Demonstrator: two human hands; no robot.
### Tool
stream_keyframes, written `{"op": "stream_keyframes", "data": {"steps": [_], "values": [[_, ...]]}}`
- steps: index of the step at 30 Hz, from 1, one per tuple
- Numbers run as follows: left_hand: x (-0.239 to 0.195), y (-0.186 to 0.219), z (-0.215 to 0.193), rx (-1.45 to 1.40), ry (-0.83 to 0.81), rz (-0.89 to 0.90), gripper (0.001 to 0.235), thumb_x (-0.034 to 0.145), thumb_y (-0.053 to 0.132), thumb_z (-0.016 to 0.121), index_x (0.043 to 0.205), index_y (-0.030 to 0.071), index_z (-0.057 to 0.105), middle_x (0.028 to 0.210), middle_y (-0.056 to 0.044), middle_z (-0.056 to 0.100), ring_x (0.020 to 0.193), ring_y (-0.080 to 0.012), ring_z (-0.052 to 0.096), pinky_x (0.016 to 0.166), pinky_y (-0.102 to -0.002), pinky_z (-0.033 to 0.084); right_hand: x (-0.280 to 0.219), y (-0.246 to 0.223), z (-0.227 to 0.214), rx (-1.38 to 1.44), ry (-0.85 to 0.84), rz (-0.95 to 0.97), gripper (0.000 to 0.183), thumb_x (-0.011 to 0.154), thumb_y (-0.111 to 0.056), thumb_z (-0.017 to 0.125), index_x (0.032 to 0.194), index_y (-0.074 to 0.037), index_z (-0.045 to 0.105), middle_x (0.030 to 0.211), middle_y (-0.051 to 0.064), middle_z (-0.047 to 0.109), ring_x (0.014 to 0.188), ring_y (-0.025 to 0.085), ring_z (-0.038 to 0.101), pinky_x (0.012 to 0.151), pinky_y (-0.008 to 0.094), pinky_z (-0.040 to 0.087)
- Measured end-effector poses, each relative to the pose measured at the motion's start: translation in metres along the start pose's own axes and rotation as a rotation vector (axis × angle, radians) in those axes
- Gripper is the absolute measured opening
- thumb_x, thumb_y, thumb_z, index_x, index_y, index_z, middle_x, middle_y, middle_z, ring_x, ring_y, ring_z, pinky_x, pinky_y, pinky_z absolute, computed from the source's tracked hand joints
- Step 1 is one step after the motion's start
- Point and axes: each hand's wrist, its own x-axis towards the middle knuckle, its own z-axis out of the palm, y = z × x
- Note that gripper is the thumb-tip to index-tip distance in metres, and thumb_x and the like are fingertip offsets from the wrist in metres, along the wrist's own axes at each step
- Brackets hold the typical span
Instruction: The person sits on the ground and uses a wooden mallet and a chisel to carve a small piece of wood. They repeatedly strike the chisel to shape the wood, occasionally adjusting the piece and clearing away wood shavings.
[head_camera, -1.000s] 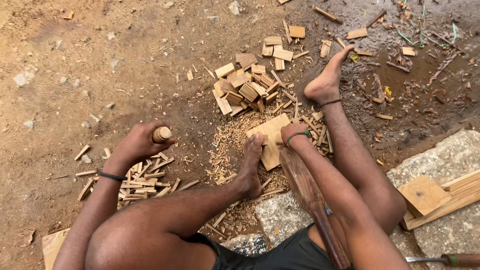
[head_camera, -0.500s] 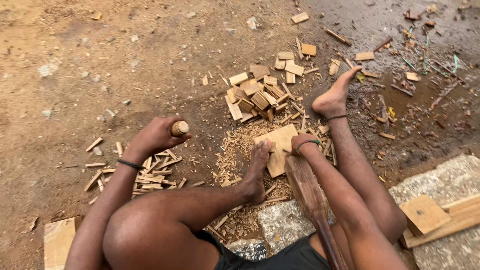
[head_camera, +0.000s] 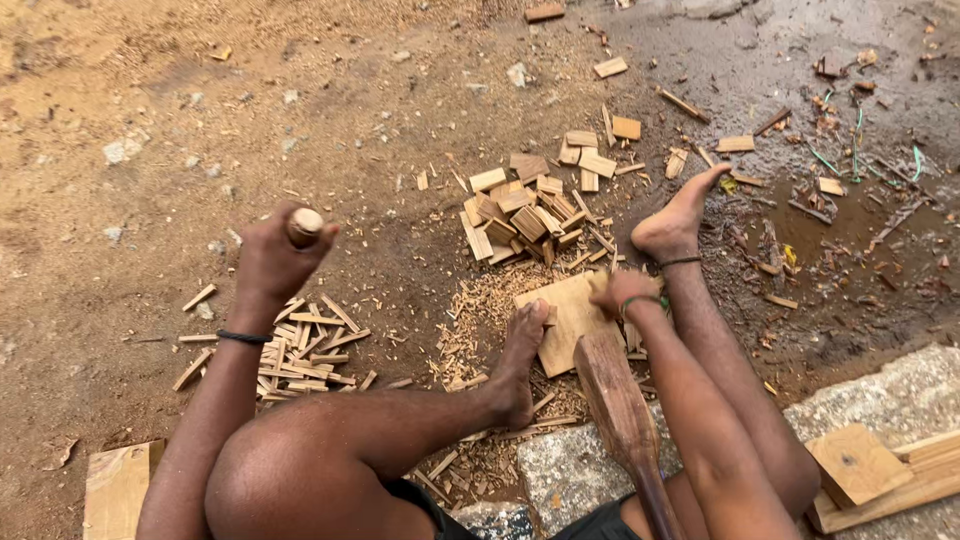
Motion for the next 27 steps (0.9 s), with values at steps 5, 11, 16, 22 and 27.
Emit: {"op": "stream_keyframes", "data": {"steps": [5, 11, 16, 22, 27], "values": [[0.005, 0.008, 0.020, 0.033, -0.195, 0.005, 0.036, 0.092, 0.037, 0.078, 0.107, 0.006, 0.068, 0.091, -0.014, 0.078, 0.082, -0.0220, 0.078, 0.073, -0.037, 0.065, 0.016, -0.031, -0.075, 0.175, 0.122, -0.040, 0.059, 0.108, -0.057, 0.045, 0.101, -0.008, 0.078, 0.095, 0.014, 0.075, 0.085, 0.021, 0.072, 0.078, 0.038, 0.064], [0.005, 0.010, 0.021, 0.014, -0.117, 0.095, 0.035, 0.091, 0.033, 0.079, 0.110, 0.005, 0.069, 0.093, -0.016, 0.077, 0.086, -0.0243, 0.077, 0.073, -0.037, 0.065, -0.020, -0.068, -0.153, 0.262, 0.366, -0.321, 0.086, 0.072, -0.054, 0.086, 0.143, -0.022, 0.050, 0.125, 0.020, 0.058, 0.117, 0.036, 0.058, 0.097, 0.048, 0.050], [-0.013, 0.026, 0.029, 0.044, -0.172, -0.003, 0.050, 0.090, 0.044, 0.072, 0.124, 0.011, 0.056, 0.114, -0.013, 0.060, 0.105, -0.0273, 0.059, 0.086, -0.046, 0.050, -0.025, -0.006, -0.109, 0.474, 0.710, -0.464, 0.068, 0.081, -0.044, 0.087, 0.135, -0.013, 0.059, 0.122, 0.016, 0.069, 0.105, 0.031, 0.067, 0.089, 0.045, 0.055], [-0.090, 0.206, 0.133, -0.873, -0.620, -0.679, 0.072, 0.089, 0.058, 0.060, 0.145, 0.019, 0.037, 0.146, -0.010, 0.036, 0.135, -0.0302, 0.032, 0.107, -0.059, 0.027, -0.059, 0.113, 0.021, 0.602, 0.480, -0.368, 0.028, 0.090, -0.031, 0.078, 0.111, -0.012, 0.075, 0.097, 0.010, 0.077, 0.087, 0.024, 0.074, 0.079, 0.039, 0.059], [-0.116, 0.259, 0.178, -1.132, -0.576, -1.210, 0.091, 0.084, 0.070, 0.055, 0.159, 0.024, 0.030, 0.166, -0.010, 0.026, 0.154, -0.0337, 0.018, 0.120, -0.069, 0.014, -0.092, 0.128, 0.094, 0.422, 0.493, -0.394, 0.024, 0.090, -0.028, 0.075, 0.109, -0.013, 0.076, 0.102, 0.010, 0.077, 0.093, 0.027, 0.073, 0.082, 0.040, 0.058]]}}
